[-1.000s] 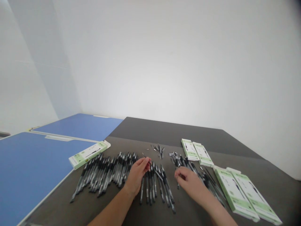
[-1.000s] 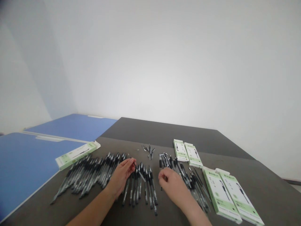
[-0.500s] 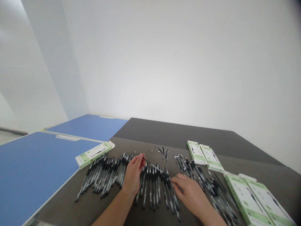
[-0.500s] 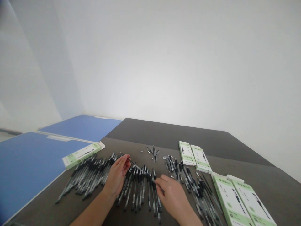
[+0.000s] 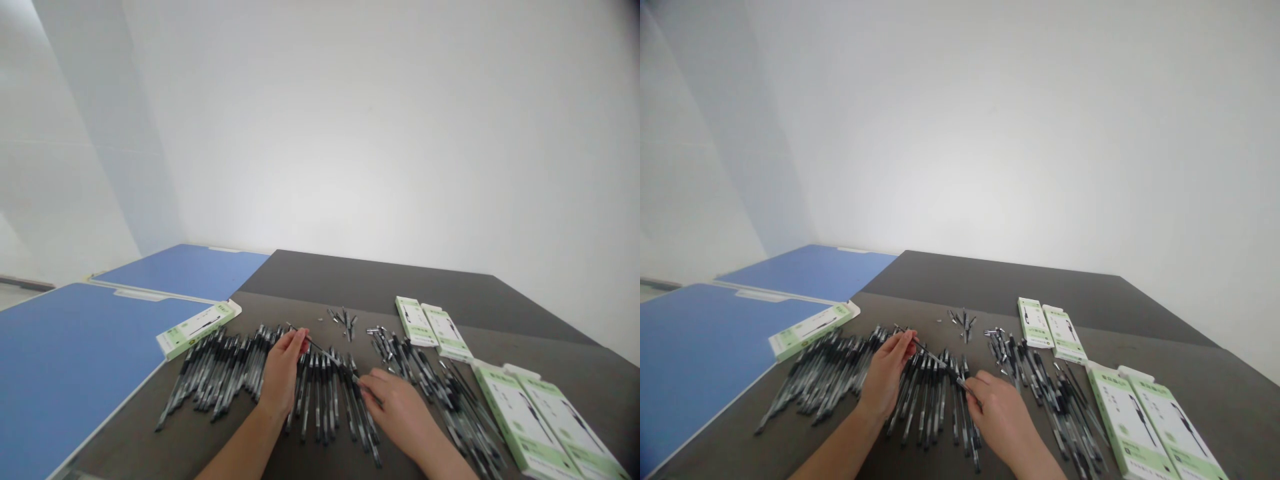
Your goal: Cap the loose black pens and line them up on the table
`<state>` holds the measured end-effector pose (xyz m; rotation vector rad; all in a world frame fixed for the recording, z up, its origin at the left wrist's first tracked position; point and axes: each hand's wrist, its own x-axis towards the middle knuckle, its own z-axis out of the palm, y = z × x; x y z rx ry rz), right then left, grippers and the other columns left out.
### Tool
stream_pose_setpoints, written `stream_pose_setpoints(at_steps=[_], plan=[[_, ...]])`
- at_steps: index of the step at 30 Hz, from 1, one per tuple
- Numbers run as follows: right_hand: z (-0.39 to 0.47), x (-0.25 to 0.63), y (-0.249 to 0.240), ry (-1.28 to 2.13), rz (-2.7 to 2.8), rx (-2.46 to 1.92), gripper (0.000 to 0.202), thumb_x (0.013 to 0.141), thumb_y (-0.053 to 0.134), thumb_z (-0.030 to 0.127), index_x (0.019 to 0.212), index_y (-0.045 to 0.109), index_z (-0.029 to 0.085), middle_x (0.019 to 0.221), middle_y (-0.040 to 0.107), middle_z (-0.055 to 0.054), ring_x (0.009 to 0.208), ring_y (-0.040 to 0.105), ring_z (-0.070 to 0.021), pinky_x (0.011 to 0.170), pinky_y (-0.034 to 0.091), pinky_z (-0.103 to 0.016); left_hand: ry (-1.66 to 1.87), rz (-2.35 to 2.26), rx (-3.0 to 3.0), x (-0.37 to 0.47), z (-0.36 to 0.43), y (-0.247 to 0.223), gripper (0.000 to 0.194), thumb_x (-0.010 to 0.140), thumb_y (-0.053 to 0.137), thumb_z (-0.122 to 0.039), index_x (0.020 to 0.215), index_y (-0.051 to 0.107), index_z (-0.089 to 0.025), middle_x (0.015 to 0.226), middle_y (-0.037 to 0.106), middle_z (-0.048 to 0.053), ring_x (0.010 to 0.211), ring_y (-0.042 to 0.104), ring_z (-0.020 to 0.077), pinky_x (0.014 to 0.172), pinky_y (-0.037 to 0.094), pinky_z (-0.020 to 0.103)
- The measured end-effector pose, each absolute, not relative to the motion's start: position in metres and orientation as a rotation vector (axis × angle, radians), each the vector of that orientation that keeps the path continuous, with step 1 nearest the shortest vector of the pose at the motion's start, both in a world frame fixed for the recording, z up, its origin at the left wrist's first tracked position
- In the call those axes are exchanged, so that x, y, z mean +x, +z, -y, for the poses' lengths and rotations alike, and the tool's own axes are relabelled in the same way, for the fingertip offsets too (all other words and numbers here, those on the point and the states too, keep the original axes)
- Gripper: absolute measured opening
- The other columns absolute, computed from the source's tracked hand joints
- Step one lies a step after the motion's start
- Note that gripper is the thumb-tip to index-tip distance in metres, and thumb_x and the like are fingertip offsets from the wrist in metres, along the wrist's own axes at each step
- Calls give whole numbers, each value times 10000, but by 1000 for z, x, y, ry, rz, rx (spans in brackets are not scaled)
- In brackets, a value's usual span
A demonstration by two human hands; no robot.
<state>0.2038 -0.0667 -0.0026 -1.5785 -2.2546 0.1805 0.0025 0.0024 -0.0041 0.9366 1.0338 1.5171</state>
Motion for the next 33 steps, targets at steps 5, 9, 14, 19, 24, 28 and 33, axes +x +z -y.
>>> stream_pose_setpoints(at_steps=[5,9,14,19,24,28,33], plan=[[67,197,-4,266,2198,-1517,239,835,401,170,868,634,209,785,605,-22,757,585,-154,683,409,-238,1250,-980,1192,12,13,6,280,688,653,-374,856,696,-154,819,684,45,773,584,167,751,433,255],[63,197,-6,327,2026,-1483,202,827,425,213,845,627,209,745,590,-16,712,569,-156,657,422,-245,1124,-906,1277,18,21,6,339,698,639,-357,988,670,-184,924,695,62,780,613,181,774,447,277],[51,212,-13,350,1652,-1542,277,811,435,308,944,639,176,771,626,-50,686,566,-177,653,446,-282,1129,-1238,1615,21,-3,-2,312,773,527,-344,1020,644,-193,938,696,67,844,620,205,771,442,281],[40,222,-21,497,1441,-1565,351,781,457,346,1035,610,157,638,555,4,583,529,-161,568,433,-263,826,-1434,2006,43,-49,1,185,744,527,-257,805,696,-215,876,702,59,886,600,222,816,397,296],[37,224,-21,528,1406,-1546,321,764,458,311,989,620,149,623,517,20,582,510,-149,566,415,-252,579,-1543,2092,73,-80,-6,162,766,543,-211,680,675,-171,831,680,93,894,594,234,845,397,356],[39,224,-16,473,1425,-1526,288,756,458,276,953,637,164,600,506,27,565,492,-141,543,399,-241,442,-1570,2101,85,-89,-16,208,838,525,-294,981,595,-161,1039,603,71,921,576,189,819,459,390],[39,222,-14,461,1420,-1520,263,757,460,276,910,641,161,586,514,24,549,492,-141,537,402,-244,477,-1551,2055,82,-92,-16,270,856,501,-300,1096,532,-182,1132,550,74,949,564,188,802,479,392]])
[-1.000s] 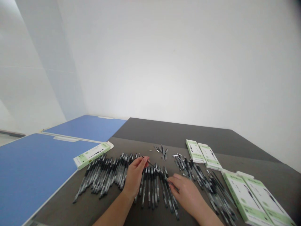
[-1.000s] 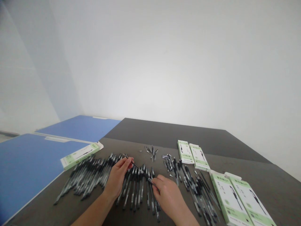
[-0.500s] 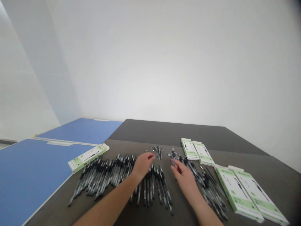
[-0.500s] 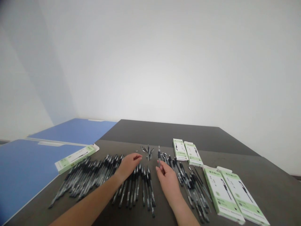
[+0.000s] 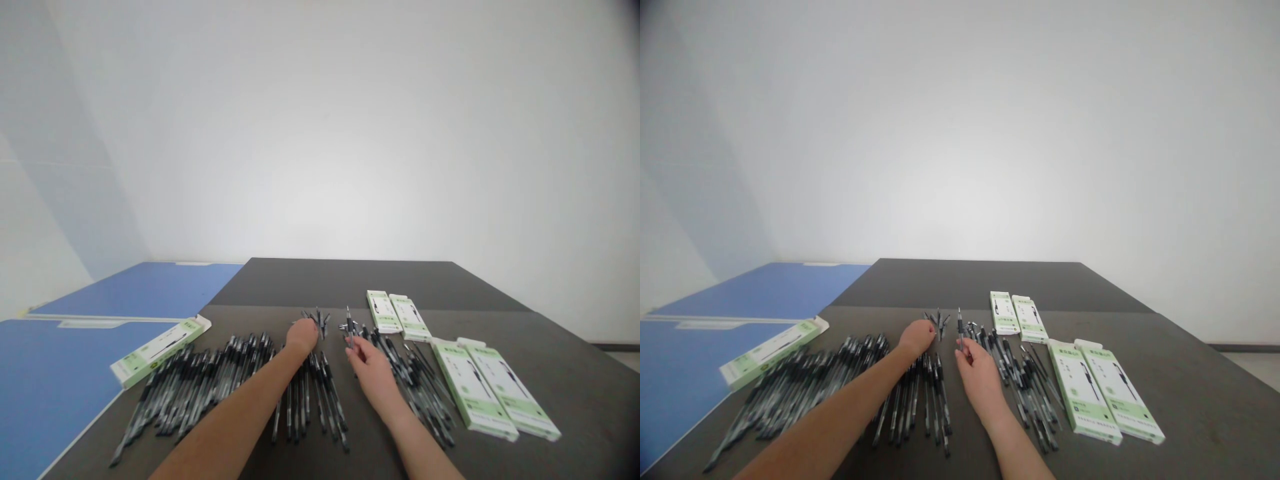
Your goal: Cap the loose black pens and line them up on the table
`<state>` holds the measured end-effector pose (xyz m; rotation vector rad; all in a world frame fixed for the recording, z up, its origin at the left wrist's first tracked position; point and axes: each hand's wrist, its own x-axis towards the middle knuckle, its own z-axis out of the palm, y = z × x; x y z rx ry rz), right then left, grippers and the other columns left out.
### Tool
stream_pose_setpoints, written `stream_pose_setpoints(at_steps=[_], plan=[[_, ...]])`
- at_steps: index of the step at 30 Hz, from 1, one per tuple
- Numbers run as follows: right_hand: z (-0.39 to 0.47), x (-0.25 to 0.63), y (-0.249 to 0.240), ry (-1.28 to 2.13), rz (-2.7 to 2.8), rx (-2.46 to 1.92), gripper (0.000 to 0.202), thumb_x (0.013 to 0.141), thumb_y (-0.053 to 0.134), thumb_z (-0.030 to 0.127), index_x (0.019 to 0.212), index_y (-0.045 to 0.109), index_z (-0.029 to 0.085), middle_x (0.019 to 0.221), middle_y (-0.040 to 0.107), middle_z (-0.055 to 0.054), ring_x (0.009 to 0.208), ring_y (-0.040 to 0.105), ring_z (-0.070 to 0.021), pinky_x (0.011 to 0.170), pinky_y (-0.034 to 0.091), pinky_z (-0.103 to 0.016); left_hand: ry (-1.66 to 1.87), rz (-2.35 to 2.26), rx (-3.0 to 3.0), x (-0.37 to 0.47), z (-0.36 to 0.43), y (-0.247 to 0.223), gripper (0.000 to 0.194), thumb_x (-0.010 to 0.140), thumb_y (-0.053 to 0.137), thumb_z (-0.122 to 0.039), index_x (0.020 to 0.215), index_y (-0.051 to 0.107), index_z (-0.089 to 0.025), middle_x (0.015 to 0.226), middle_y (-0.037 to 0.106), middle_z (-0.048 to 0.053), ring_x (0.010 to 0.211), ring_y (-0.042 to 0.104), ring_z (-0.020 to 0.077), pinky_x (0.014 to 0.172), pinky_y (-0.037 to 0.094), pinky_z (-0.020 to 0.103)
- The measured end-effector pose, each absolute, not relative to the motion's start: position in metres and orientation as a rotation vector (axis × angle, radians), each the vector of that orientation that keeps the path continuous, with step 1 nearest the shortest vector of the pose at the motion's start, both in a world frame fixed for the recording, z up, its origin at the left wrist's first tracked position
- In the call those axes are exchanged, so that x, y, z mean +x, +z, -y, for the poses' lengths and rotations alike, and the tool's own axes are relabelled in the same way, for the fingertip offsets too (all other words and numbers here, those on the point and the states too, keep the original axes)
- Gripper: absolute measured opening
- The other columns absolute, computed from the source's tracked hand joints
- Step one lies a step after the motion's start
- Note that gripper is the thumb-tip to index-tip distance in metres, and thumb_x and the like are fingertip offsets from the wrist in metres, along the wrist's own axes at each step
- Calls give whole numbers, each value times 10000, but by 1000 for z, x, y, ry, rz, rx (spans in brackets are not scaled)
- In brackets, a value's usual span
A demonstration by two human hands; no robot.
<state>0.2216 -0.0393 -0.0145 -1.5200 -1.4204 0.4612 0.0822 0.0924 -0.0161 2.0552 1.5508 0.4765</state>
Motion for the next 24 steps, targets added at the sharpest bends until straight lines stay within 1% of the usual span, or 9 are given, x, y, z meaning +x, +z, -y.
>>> stream_pose_setpoints(at_steps=[5,6,8,10,11,14,16,20,24], plan=[[42,218,-13,438,1503,-1522,207,773,454,275,824,628,173,628,557,4,598,526,-156,587,422,-256,701,-1419,1946,70,-83,0,117,771,570,-219,817,661,-162,904,673,93,952,592,228,851,421,331],[44,217,-12,432,1519,-1524,207,775,455,273,831,627,173,653,576,-6,616,537,-161,597,424,-259,755,-1375,1911,67,-77,4,129,759,566,-217,823,667,-166,880,686,88,931,607,225,834,427,311],[46,215,-11,431,1543,-1522,218,778,455,263,871,629,170,714,612,-28,649,555,-169,612,427,-263,846,-1275,1828,61,-60,11,228,777,531,-249,962,639,-171,909,697,71,859,637,190,780,460,276],[50,211,-10,431,1582,-1512,230,781,452,250,898,634,171,757,633,-42,671,565,-173,625,427,-264,918,-1199,1730,55,-41,14,300,836,449,-298,1078,583,-182,977,689,69,869,640,156,767,478,249],[51,209,-9,428,1614,-1506,228,783,451,243,896,636,174,766,637,-43,677,566,-173,630,425,-264,959,-1157,1642,52,-32,14,302,852,427,-306,1088,570,-181,999,683,72,877,639,141,769,485,239],[57,203,-6,408,1745,-1483,208,788,453,220,886,634,192,752,626,-27,679,556,-166,636,411,-259,1114,-866,995,41,-12,9,194,793,569,-248,970,608,-180,992,683,66,827,645,117,776,497,221],[61,199,-4,388,1832,-1468,191,789,454,198,875,624,204,737,609,-13,678,547,-159,631,395,-249,1135,-742,734,36,-6,5,128,757,624,-192,884,628,-175,953,689,52,783,645,100,756,506,199],[64,195,-1,350,1970,-1471,162,794,442,162,802,596,210,705,574,5,665,533,-146,616,367,-233,1132,-643,516,32,-5,-1,57,768,621,-167,821,639,-159,888,690,33,731,642,86,723,523,185],[66,194,1,359,2026,-1494,165,797,430,138,783,577,212,720,574,8,689,539,-142,625,355,-228,1136,-624,470,32,-6,-3,51,787,600,-158,819,637,-142,834,683,30,705,640,86,703,534,193]])
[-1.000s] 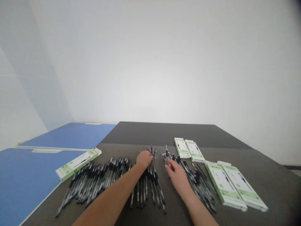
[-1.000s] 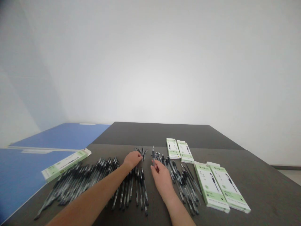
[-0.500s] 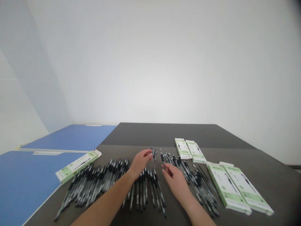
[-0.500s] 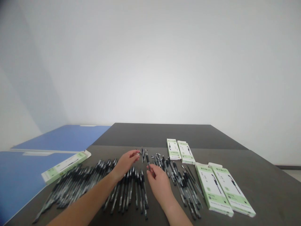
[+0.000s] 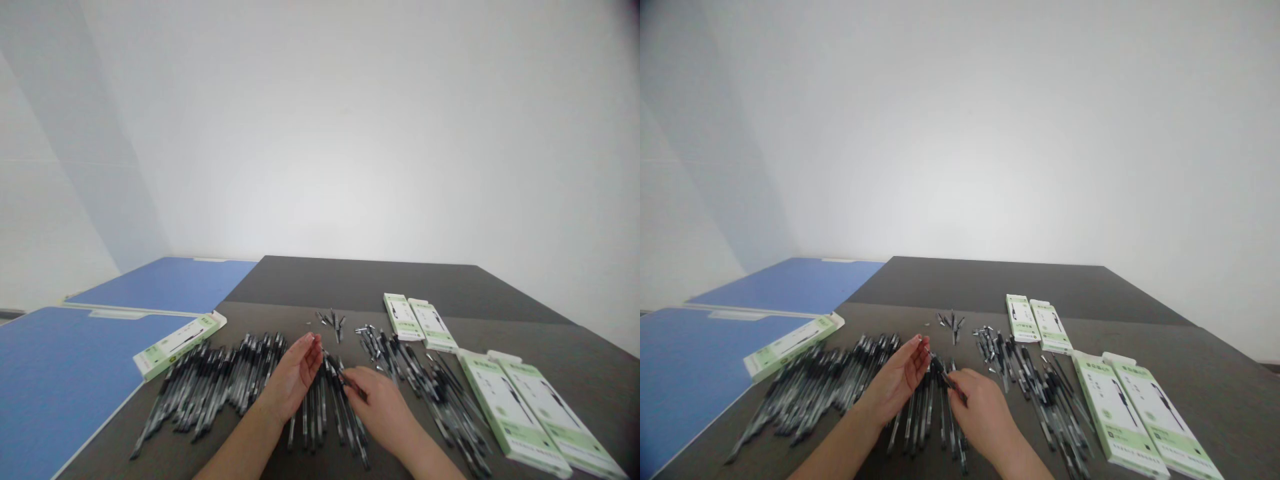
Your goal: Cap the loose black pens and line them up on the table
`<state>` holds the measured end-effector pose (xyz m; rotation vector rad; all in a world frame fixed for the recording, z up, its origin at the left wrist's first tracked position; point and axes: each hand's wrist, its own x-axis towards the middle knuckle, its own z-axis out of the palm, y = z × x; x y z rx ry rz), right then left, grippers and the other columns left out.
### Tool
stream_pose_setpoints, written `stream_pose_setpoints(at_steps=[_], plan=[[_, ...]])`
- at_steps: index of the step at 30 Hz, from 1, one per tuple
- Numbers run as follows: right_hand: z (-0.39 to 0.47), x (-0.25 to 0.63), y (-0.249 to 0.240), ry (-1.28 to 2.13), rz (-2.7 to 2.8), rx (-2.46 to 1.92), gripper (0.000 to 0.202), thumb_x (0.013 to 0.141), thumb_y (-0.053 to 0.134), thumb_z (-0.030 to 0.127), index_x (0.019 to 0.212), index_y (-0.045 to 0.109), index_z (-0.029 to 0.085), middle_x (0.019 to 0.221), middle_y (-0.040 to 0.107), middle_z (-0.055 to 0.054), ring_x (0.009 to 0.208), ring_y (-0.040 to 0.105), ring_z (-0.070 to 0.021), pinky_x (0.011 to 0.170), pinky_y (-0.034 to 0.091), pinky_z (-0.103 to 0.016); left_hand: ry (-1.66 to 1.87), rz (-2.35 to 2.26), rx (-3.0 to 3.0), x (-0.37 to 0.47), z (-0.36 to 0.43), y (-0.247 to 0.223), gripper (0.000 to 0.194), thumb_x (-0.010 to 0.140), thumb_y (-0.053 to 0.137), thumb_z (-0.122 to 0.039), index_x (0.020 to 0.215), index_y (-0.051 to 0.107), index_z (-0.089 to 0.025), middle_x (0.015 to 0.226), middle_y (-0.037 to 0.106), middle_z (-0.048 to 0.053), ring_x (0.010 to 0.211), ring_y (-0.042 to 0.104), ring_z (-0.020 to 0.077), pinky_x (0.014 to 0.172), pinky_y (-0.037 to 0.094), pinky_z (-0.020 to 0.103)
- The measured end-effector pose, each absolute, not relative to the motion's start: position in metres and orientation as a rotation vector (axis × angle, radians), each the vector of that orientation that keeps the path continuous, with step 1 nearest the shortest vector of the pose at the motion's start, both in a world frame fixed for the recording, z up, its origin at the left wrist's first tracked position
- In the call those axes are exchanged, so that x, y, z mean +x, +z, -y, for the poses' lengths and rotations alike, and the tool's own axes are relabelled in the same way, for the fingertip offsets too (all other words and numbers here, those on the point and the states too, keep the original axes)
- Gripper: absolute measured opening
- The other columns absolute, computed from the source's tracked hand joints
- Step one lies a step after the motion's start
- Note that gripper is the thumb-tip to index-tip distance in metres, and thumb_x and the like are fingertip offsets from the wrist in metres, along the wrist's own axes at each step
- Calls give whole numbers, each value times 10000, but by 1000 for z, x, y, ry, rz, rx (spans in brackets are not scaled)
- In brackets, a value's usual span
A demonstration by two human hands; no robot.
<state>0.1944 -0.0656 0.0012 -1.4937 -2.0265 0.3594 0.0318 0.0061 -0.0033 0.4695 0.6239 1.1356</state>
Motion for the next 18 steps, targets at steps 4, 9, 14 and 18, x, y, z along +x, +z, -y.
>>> stream_pose_setpoints(at_steps=[4,9,14,18], plan=[[65,194,1,363,2042,-1518,168,799,429,133,791,577,213,724,574,5,695,542,-143,628,351,-229,1136,-637,498,33,-4,-5,47,777,614,-158,814,636,-139,822,678,35,682,630,86,684,535,195],[63,195,-1,365,2044,-1540,167,800,440,144,815,588,219,734,577,0,709,545,-150,638,356,-237,1121,-682,590,37,2,-6,86,725,676,-194,797,649,-156,837,670,22,688,612,76,692,512,178],[61,199,-6,405,1996,-1507,204,829,425,195,894,618,216,794,595,-33,781,543,-183,707,365,-278,1113,-739,757,41,7,-4,151,678,716,-246,776,668,-142,768,651,5,692,582,68,711,471,163],[59,198,-14,734,1682,-1304,267,867,407,305,1034,599,223,909,597,-53,879,515,-195,785,362,-305,1134,-751,833,40,8,0,198,680,709,-275,826,678,-144,810,659,15,741,578,88,743,454,187]])
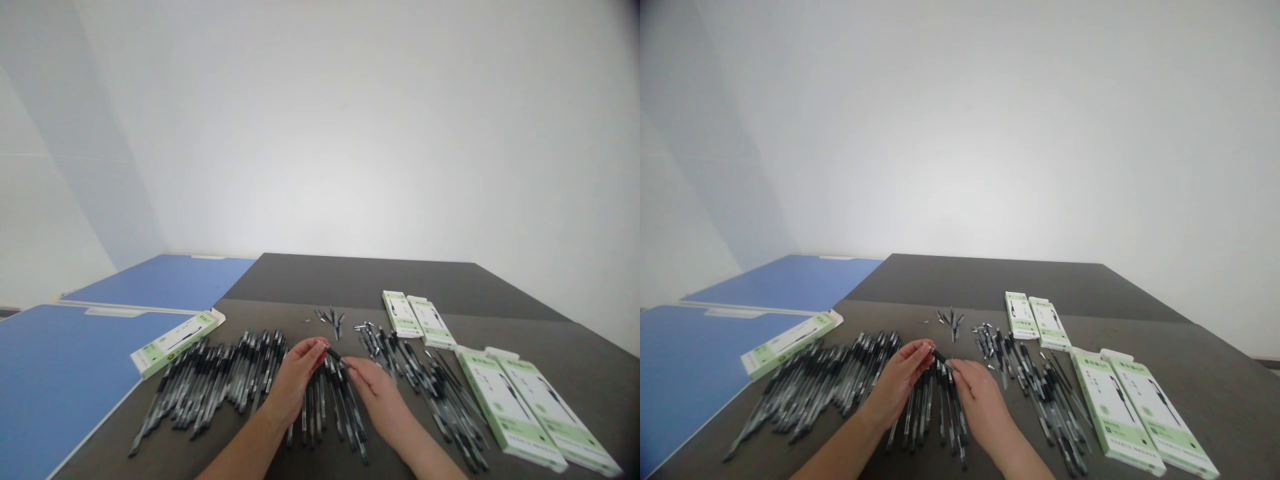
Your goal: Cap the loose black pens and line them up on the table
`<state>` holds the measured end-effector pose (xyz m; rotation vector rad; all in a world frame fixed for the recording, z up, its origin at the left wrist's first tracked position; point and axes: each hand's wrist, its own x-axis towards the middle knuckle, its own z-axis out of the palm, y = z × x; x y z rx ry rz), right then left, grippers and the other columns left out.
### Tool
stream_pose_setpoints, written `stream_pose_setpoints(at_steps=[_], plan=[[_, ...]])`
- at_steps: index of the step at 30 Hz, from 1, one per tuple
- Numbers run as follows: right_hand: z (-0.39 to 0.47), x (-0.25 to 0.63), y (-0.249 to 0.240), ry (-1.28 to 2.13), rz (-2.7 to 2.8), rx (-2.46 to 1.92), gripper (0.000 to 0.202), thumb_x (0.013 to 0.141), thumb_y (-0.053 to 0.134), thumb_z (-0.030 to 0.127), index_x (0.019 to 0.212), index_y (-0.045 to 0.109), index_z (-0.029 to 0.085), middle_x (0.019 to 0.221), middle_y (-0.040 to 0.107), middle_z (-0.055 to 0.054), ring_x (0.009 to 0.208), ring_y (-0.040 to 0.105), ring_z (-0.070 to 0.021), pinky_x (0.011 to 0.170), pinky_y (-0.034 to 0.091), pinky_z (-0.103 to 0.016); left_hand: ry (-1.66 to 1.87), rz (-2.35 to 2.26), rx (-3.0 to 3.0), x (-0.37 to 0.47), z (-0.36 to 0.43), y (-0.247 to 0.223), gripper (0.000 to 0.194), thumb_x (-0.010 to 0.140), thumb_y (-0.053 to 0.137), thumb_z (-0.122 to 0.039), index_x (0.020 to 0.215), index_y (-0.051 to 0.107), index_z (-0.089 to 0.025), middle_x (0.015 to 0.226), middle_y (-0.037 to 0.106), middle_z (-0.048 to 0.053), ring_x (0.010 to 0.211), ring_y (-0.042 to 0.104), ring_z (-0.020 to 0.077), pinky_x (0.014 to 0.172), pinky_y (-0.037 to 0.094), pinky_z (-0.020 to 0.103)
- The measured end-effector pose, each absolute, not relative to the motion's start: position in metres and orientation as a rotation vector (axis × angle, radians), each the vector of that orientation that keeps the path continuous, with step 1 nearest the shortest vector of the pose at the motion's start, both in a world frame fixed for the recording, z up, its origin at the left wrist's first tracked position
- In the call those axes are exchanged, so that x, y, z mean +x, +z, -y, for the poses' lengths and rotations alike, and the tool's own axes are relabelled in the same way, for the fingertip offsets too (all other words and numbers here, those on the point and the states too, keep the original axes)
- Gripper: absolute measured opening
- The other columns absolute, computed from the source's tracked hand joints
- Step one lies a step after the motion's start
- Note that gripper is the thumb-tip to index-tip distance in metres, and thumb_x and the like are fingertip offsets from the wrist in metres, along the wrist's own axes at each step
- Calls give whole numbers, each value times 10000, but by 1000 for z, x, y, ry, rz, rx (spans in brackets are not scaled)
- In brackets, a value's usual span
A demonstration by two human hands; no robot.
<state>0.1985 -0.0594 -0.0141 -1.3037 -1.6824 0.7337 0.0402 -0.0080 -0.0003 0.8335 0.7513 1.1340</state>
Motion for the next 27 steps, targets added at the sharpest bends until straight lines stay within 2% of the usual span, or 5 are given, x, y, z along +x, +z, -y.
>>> stream_pose_setpoints(at_steps=[4,8,13,20,27], plan=[[62,193,-15,1259,1217,-1119,342,844,465,414,1134,519,241,625,466,46,565,422,-106,530,324,-211,1133,-735,927,39,9,2,190,715,674,-287,848,681,-152,853,660,21,763,565,98,757,442,201],[64,192,-9,1414,1044,-1046,299,720,656,378,934,587,181,516,350,91,446,247,-49,418,160,-180,1113,-729,997,40,12,3,163,748,638,-285,840,680,-158,860,649,20,787,550,107,775,430,210],[67,196,-4,1813,923,-781,288,831,497,420,852,593,149,416,313,104,343,127,-32,362,77,-196,1080,-671,1023,39,14,3,172,770,608,-292,838,680,-151,867,635,41,822,549,137,808,429,250],[66,192,-3,1648,886,-862,263,711,677,342,882,559,182,505,363,110,365,154,-7,372,66,-177,1084,-719,1068,41,14,2,191,780,595,-311,858,678,-157,884,642,46,828,551,143,814,423,255],[64,188,-9,1715,915,-849,314,803,533,451,865,589,149,468,361,100,338,149,-19,352,86,-192,1091,-698,1061,42,14,1,196,771,600,-324,837,681,-158,871,642,46,824,553,150,808,426,259]])
